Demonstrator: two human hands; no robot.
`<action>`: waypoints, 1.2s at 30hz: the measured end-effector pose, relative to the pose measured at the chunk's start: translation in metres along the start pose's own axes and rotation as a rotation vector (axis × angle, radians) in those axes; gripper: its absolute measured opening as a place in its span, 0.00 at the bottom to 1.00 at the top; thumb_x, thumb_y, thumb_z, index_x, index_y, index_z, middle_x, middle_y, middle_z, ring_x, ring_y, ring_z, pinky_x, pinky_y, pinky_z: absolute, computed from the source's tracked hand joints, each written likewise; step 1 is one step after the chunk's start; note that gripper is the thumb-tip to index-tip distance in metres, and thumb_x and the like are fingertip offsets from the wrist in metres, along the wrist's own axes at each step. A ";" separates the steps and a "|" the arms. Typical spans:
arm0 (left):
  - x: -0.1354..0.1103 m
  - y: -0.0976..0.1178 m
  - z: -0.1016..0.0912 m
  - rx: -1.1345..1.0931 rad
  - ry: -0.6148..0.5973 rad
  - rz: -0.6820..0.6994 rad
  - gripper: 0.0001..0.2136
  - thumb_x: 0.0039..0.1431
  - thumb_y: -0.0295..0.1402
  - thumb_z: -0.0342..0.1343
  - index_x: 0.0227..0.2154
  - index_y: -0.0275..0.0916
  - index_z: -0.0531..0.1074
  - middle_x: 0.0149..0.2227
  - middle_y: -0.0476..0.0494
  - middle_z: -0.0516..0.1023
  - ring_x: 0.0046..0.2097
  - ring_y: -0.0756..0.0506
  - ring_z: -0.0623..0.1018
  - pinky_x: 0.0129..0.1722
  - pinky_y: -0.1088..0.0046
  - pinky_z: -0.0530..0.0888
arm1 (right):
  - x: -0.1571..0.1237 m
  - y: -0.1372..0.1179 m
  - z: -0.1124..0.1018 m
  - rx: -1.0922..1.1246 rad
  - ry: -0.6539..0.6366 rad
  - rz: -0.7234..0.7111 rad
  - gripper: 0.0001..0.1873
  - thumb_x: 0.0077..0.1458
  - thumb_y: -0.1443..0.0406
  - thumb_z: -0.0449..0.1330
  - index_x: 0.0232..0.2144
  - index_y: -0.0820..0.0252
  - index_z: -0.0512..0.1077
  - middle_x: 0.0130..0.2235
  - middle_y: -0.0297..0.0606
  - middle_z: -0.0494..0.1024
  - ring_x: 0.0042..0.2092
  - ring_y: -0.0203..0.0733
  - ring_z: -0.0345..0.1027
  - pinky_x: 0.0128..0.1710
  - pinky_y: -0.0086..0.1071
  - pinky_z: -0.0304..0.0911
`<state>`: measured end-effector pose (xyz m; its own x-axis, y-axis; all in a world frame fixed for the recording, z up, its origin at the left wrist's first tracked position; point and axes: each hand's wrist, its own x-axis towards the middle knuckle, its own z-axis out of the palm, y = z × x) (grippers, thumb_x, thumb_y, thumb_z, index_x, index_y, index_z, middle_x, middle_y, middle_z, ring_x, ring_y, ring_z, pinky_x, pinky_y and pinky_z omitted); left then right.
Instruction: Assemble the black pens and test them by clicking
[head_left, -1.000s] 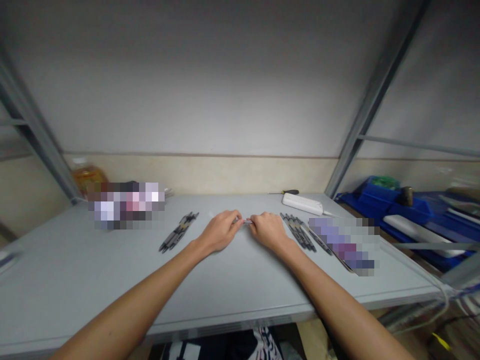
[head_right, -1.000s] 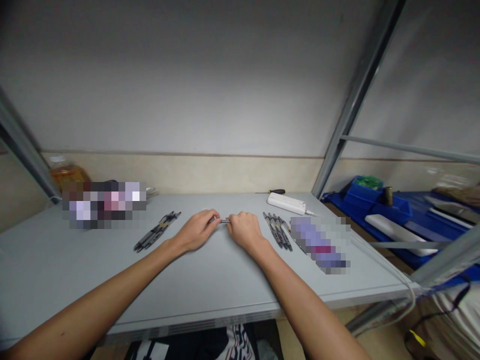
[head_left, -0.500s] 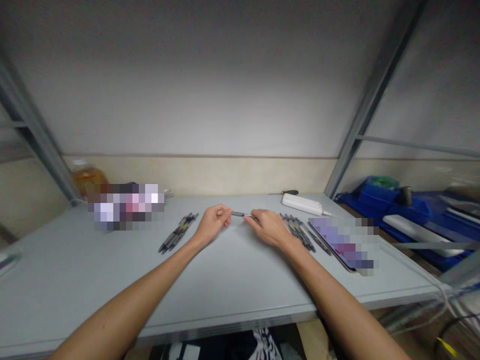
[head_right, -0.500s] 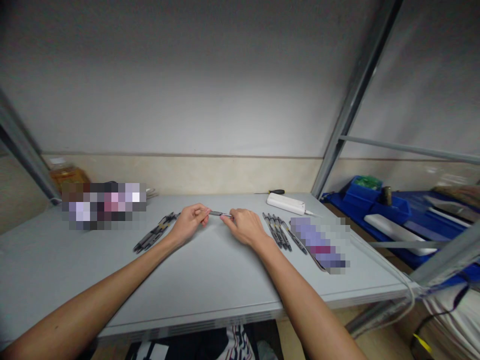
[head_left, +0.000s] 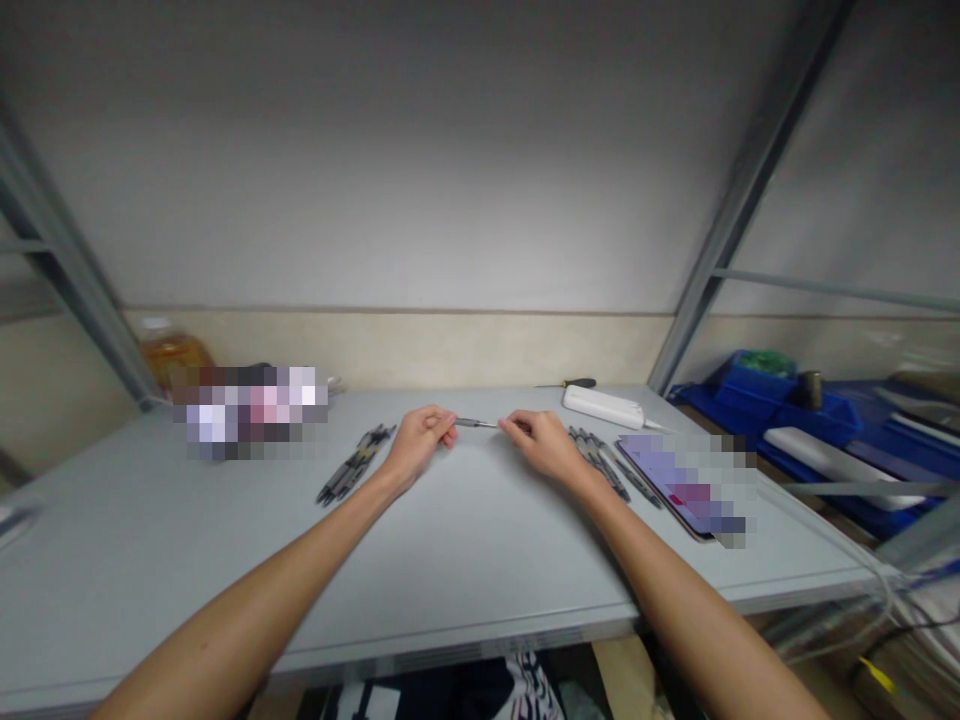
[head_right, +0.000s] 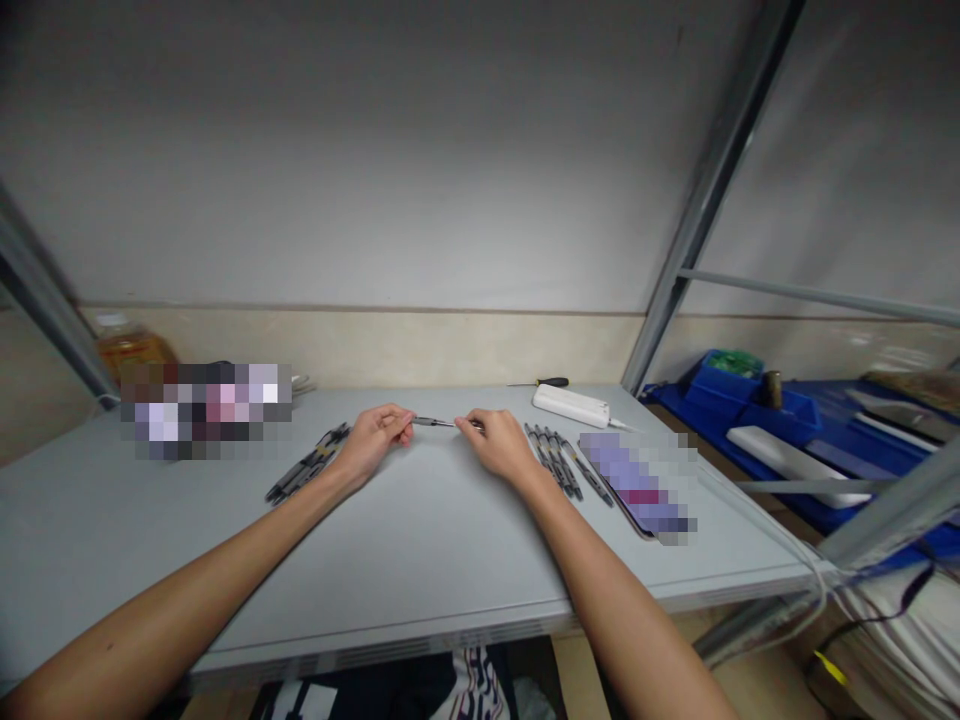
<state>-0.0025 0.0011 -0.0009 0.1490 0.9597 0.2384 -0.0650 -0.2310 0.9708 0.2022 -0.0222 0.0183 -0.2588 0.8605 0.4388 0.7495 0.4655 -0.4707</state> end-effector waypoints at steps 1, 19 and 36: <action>0.000 0.000 0.000 0.002 0.001 0.001 0.13 0.45 0.40 0.59 0.23 0.34 0.69 0.20 0.49 0.71 0.22 0.53 0.68 0.26 0.76 0.65 | 0.001 0.000 -0.001 0.030 -0.007 0.005 0.14 0.56 0.59 0.52 0.28 0.61 0.73 0.26 0.37 0.75 0.28 0.37 0.65 0.30 0.28 0.54; 0.001 -0.001 -0.002 -0.034 0.021 -0.020 0.13 0.44 0.41 0.60 0.24 0.34 0.70 0.20 0.49 0.71 0.22 0.53 0.68 0.26 0.76 0.65 | 0.007 0.013 0.001 0.400 0.043 0.101 0.17 0.44 0.58 0.61 0.36 0.61 0.72 0.32 0.37 0.75 0.29 0.35 0.65 0.29 0.28 0.59; 0.000 0.001 -0.002 0.231 0.119 -0.026 0.21 0.52 0.49 0.49 0.14 0.38 0.61 0.12 0.54 0.60 0.15 0.54 0.59 0.18 0.77 0.55 | 0.006 0.005 -0.005 0.470 0.053 0.097 0.14 0.43 0.61 0.62 0.34 0.62 0.74 0.35 0.40 0.77 0.31 0.38 0.67 0.30 0.30 0.60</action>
<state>-0.0043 0.0009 -0.0005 0.0293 0.9746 0.2219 0.1662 -0.2237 0.9604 0.2069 -0.0154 0.0224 -0.1609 0.8984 0.4087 0.4087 0.4376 -0.8009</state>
